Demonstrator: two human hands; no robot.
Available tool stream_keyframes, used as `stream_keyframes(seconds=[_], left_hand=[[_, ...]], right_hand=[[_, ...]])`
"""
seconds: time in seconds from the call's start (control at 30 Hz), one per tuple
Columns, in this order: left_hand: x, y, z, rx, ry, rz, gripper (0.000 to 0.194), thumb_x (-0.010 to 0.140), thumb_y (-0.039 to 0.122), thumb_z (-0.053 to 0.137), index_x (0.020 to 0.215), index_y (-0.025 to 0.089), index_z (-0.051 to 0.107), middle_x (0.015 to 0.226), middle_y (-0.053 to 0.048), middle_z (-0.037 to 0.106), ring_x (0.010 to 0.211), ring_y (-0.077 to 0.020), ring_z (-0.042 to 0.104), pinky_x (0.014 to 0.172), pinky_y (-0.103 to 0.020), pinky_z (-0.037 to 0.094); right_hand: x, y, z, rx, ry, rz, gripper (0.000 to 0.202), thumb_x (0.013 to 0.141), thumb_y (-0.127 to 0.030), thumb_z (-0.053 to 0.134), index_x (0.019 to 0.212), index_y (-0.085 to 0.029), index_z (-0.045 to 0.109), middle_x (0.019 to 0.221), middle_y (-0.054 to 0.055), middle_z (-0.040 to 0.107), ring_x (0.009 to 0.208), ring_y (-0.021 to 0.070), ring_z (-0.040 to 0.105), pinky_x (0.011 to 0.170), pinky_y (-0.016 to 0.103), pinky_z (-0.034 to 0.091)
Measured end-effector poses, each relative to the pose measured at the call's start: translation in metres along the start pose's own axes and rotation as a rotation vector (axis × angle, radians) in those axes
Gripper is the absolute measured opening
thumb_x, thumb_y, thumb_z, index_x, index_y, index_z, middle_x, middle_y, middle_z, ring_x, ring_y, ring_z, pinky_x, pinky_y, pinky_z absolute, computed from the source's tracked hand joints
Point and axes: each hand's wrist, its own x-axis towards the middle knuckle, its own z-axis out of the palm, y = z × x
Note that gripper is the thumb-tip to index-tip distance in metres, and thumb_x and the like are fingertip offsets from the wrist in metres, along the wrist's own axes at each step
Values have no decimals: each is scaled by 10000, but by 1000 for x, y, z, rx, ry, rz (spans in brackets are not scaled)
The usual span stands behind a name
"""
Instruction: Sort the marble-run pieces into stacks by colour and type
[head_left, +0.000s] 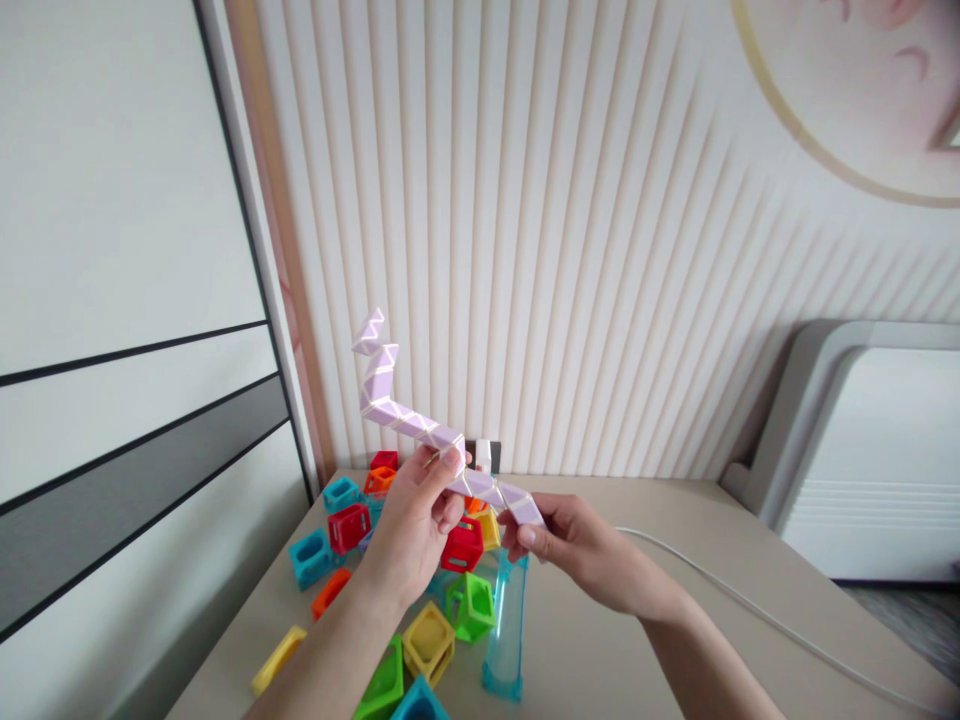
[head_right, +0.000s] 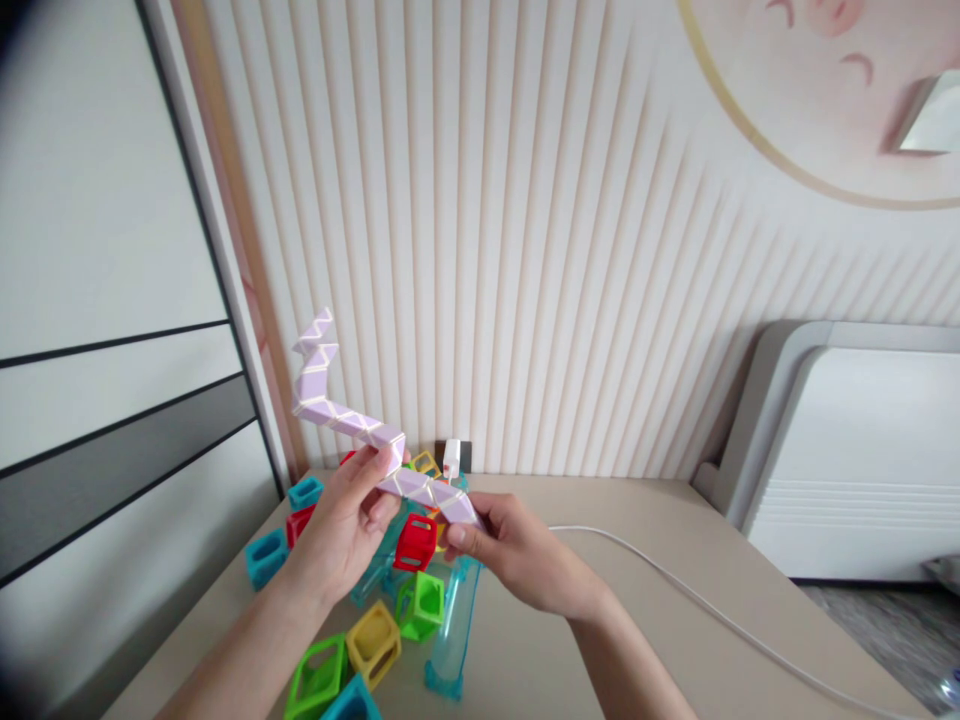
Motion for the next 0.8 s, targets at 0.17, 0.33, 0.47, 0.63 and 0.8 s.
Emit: stream_keyframes(seconds=[0.17,0.33,0.47,0.63,0.8], left_hand=[[-8,-2,5,6,-136,-119,526,741,328,872,1149,209,562,910,-30,746,444,-35,530,395,-129,375],[-11,-13,8,94,-172,-168,347,806,359,809,1001,153,609,434,51,598,333,-24,406,395,-113,318],[-10,-16,7,207,-102,-131,358,801,403,799,989,156,619,574,13,694,291,-31,433,327,-126,255],[-10,-14,6,288,-82,-87,345,816,430,777,963,153,632,1028,-99,771,251,38,397,285,-122,144],[-9,-17,5,297,-46,-75,352,804,425,787,954,146,633,1035,-108,773,253,44,391,278,-111,152]], right_hand=[[4,7,16,201,-91,17,511,957,-634,528,913,-133,620,728,27,641,586,111,601,565,213,475],[8,15,27,407,-151,52,549,931,-689,519,904,-147,598,636,-34,552,407,61,482,377,167,416],[8,15,26,283,-69,50,534,939,-663,537,842,-140,583,630,-43,507,406,32,386,355,142,334],[6,12,29,118,34,71,517,968,-656,485,823,-162,532,570,-57,490,397,37,359,359,154,288],[9,13,34,81,76,85,566,944,-709,466,845,-158,545,488,-81,448,358,44,332,339,166,240]])
